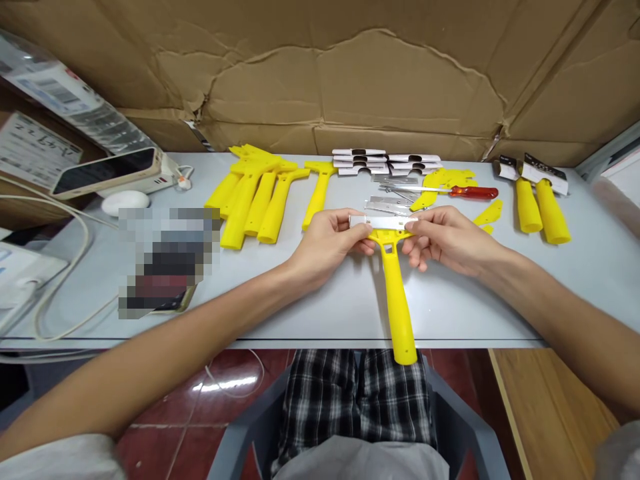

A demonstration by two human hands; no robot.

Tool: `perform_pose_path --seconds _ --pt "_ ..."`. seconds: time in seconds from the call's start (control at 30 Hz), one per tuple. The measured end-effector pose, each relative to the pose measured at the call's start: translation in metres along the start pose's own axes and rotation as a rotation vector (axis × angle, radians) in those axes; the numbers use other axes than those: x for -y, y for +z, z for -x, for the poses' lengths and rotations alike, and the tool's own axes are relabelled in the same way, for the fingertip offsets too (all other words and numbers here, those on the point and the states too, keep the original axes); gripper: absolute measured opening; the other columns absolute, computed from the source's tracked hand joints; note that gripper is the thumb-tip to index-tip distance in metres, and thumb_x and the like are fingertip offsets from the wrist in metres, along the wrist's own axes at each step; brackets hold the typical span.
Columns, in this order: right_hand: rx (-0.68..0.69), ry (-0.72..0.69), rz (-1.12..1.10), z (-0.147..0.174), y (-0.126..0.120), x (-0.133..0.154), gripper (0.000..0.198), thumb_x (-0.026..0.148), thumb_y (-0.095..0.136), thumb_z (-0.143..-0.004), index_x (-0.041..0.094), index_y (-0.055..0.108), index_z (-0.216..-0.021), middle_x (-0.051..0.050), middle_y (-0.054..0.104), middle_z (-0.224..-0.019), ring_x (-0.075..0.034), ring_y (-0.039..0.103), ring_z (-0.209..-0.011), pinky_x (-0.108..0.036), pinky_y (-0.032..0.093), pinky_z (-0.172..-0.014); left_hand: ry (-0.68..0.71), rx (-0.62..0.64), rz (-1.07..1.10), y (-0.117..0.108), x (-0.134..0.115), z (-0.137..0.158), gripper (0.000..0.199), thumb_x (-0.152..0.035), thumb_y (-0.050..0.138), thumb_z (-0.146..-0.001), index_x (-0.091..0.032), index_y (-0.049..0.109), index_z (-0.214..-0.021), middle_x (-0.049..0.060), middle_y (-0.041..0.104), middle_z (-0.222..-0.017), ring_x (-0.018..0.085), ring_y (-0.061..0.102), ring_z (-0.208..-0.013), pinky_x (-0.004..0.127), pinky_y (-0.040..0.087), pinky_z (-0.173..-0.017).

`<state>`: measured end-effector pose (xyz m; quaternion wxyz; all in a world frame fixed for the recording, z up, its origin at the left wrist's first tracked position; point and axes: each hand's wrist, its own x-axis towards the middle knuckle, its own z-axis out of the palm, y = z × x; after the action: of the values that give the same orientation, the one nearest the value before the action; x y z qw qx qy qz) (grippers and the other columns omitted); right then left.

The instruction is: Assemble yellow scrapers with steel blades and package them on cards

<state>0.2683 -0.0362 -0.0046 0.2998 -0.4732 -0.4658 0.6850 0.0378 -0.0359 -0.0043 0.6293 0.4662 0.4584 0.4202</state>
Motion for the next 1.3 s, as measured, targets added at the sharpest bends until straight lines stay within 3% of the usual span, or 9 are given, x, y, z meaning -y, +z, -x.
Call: perform_pose_path --seconds 0.1,0.17,0.3,0.43,0.63,0.83,1.03,1.3 --pt "0.013 -0.016 -0.009 -0.002 0.000 -0.003 0.045 0.039 0.084 -0.085 0.006 0.058 -0.100 -0.014 0.071 -0.089 -0.016 0.068 -0.061 -0.025 0.056 -0.052 -0.069 -0.047 0.075 0.002 -0.002 0.000 0.026 -0.007 0.074 -0.088 -0.013 0.069 -0.113 0.002 0.074 -0.068 0.013 0.072 -0.059 0.023 0.059 -0.063" --pt "0.019 -0.026 -0.011 -0.003 -0.001 -0.004 0.046 0.040 0.084 -0.086 0.005 0.059 -0.101 -0.014 0.071 -0.089 -0.017 0.069 -0.061 -0.025 0.057 -0.053 -0.095 -0.053 0.116 0.003 -0.003 0.000 0.027 -0.007 0.073 -0.089 -0.014 0.068 -0.115 0.002 0.074 -0.070 0.013 0.071 -0.059 0.024 0.059 -0.062" --pt "0.028 -0.034 -0.018 -0.002 0.001 -0.005 0.047 0.042 0.084 -0.087 0.005 0.060 -0.104 -0.014 0.072 -0.090 -0.016 0.069 -0.062 -0.024 0.058 -0.054 -0.103 0.029 0.175 0.002 0.000 0.001 0.020 -0.019 0.083 -0.086 -0.013 0.071 -0.101 0.004 0.075 -0.080 0.011 0.069 -0.063 0.022 0.056 -0.059" --pt "0.045 -0.029 -0.040 0.000 0.009 -0.006 0.043 0.040 0.081 -0.091 0.005 0.060 -0.106 -0.014 0.072 -0.092 -0.015 0.070 -0.064 -0.023 0.059 -0.056 -0.123 0.138 0.141 0.001 0.004 0.002 0.028 -0.032 0.092 -0.079 -0.010 0.075 -0.083 0.006 0.072 -0.078 0.009 0.062 -0.065 0.020 0.047 -0.054" --pt "-0.028 0.058 -0.095 0.002 0.023 -0.002 0.026 0.030 0.062 -0.104 0.005 0.058 -0.108 -0.013 0.072 -0.093 -0.015 0.069 -0.062 -0.024 0.057 -0.052 -0.070 0.084 0.119 0.002 0.005 0.003 0.033 -0.031 0.095 -0.073 -0.014 0.068 -0.068 -0.001 0.062 -0.064 0.007 0.052 -0.057 0.022 0.039 -0.053" --pt "0.028 0.208 -0.058 0.004 0.021 0.002 0.044 0.046 0.053 -0.106 0.003 0.062 -0.113 -0.014 0.070 -0.083 -0.021 0.066 -0.055 -0.032 0.054 -0.048 0.016 0.055 0.015 0.001 0.006 0.005 0.034 -0.034 0.092 -0.076 -0.016 0.066 -0.065 -0.002 0.059 -0.060 0.008 0.050 -0.055 0.024 0.038 -0.053" --pt "0.077 0.110 -0.097 0.003 0.019 -0.005 0.036 0.040 0.064 -0.100 0.004 0.062 -0.105 -0.013 0.070 -0.083 -0.018 0.066 -0.056 -0.028 0.056 -0.050 0.035 0.036 -0.049 0.001 0.008 0.005 0.033 -0.034 0.089 -0.079 -0.018 0.064 -0.064 -0.002 0.057 -0.058 0.009 0.049 -0.053 0.025 0.037 -0.052" --pt "0.062 0.010 -0.121 0.004 0.020 -0.008 0.042 0.043 0.079 -0.093 0.006 0.061 -0.100 -0.010 0.069 -0.082 -0.015 0.067 -0.059 -0.025 0.057 -0.053 -0.043 0.066 0.035 0.004 0.005 0.004 0.027 -0.031 0.089 -0.074 -0.015 0.068 -0.066 0.000 0.061 -0.064 0.009 0.052 -0.056 0.024 0.038 -0.051"
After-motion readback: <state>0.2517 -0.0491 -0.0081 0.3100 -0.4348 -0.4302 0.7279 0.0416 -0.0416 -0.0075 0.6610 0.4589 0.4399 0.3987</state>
